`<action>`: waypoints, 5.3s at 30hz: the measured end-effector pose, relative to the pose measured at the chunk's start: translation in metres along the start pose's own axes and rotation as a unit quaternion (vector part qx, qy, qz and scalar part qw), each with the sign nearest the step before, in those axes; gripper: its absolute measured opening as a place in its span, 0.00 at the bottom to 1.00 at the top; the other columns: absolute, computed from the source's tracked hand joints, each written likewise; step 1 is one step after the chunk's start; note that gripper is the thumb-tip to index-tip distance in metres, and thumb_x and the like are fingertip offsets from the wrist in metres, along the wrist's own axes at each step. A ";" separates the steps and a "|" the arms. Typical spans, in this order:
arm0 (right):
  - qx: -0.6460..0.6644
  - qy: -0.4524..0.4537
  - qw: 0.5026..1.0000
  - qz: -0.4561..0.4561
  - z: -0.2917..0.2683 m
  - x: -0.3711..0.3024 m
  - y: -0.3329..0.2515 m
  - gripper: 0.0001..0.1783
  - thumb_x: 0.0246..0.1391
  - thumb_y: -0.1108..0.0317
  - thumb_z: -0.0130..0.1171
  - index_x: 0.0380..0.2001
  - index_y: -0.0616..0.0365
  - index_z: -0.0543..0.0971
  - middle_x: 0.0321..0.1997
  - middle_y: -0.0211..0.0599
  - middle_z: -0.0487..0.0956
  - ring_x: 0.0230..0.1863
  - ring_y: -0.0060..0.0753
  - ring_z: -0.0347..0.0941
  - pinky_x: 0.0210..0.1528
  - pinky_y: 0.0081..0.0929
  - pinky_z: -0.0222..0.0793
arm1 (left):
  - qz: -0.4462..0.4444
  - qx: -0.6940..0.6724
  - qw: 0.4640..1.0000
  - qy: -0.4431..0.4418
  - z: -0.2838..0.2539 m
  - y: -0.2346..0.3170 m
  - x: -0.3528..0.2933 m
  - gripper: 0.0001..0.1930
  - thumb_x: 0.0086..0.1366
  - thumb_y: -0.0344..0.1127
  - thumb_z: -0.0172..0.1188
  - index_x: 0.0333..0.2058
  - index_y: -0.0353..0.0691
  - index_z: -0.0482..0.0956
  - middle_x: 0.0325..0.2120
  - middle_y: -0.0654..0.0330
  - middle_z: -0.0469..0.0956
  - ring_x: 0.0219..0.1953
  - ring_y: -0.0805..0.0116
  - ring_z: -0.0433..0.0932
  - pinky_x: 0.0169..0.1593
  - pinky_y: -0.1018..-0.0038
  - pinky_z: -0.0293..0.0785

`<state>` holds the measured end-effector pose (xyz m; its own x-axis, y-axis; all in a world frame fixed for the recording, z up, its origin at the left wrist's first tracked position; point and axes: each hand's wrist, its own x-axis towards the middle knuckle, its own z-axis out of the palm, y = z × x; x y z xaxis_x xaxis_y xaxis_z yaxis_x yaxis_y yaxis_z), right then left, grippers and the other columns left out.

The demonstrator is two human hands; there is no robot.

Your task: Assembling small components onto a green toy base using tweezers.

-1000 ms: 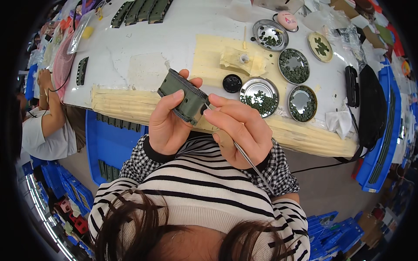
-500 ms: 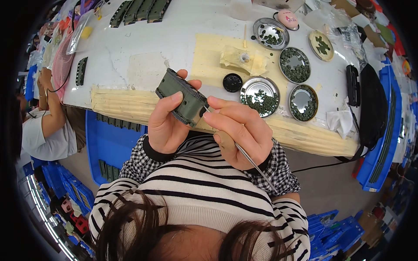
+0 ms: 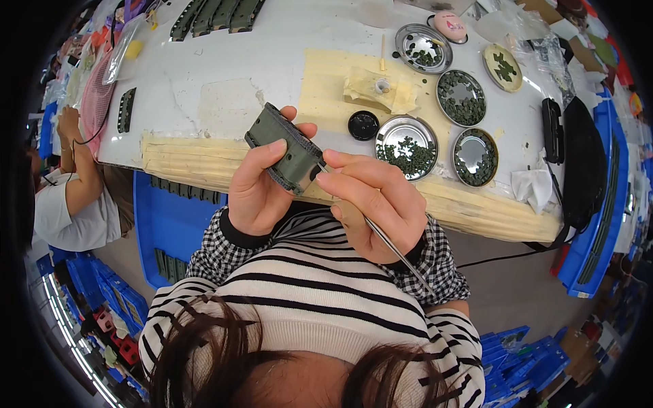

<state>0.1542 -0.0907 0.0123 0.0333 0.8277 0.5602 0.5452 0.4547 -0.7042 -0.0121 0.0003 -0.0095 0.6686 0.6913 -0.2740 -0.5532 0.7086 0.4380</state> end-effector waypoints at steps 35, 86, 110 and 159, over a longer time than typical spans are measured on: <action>0.324 0.078 0.938 0.098 -0.050 -0.002 -0.021 0.08 0.56 0.70 0.58 0.34 0.66 0.79 0.25 0.41 0.79 0.28 0.30 0.78 0.30 0.21 0.73 | 0.035 0.050 0.998 0.024 0.004 0.011 -0.008 0.24 0.65 0.28 0.51 0.60 0.40 0.59 0.50 0.48 0.73 0.48 0.64 0.77 0.51 0.65 0.78; -0.089 -0.117 0.988 -0.055 -0.023 0.009 -0.001 0.22 0.51 0.55 0.61 0.43 0.61 0.80 0.45 0.48 0.79 0.44 0.42 0.78 0.43 0.29 0.76 | -0.108 0.185 0.973 -0.080 0.005 -0.004 0.009 0.13 0.73 0.43 0.46 0.33 0.42 0.71 0.29 0.71 0.69 0.29 0.86 0.66 0.32 0.87 0.65; -0.169 -0.106 0.968 -0.155 -0.015 0.015 0.000 0.22 0.42 0.58 0.66 0.37 0.63 0.80 0.37 0.42 0.78 0.35 0.40 0.80 0.35 0.29 0.79 | -0.078 0.226 0.967 -0.086 0.007 -0.008 0.005 0.13 0.75 0.40 0.41 0.34 0.39 0.69 0.29 0.67 0.67 0.35 0.79 0.65 0.43 0.81 0.65; 0.066 -0.012 0.997 0.044 0.006 0.002 -0.001 0.10 0.57 0.77 0.53 0.41 0.66 0.79 0.43 0.51 0.78 0.48 0.46 0.78 0.46 0.28 0.74 | 0.083 0.133 0.988 0.010 0.017 0.003 -0.002 0.27 0.70 0.27 0.43 0.66 0.38 0.52 0.56 0.55 0.65 0.60 0.53 0.68 0.58 0.64 0.72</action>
<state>0.1492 -0.0877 0.0115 0.0549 0.8738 0.4832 0.4263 0.4171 -0.8027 -0.0065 -0.0009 0.0068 0.5689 0.7990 -0.1949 -0.5020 0.5251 0.6872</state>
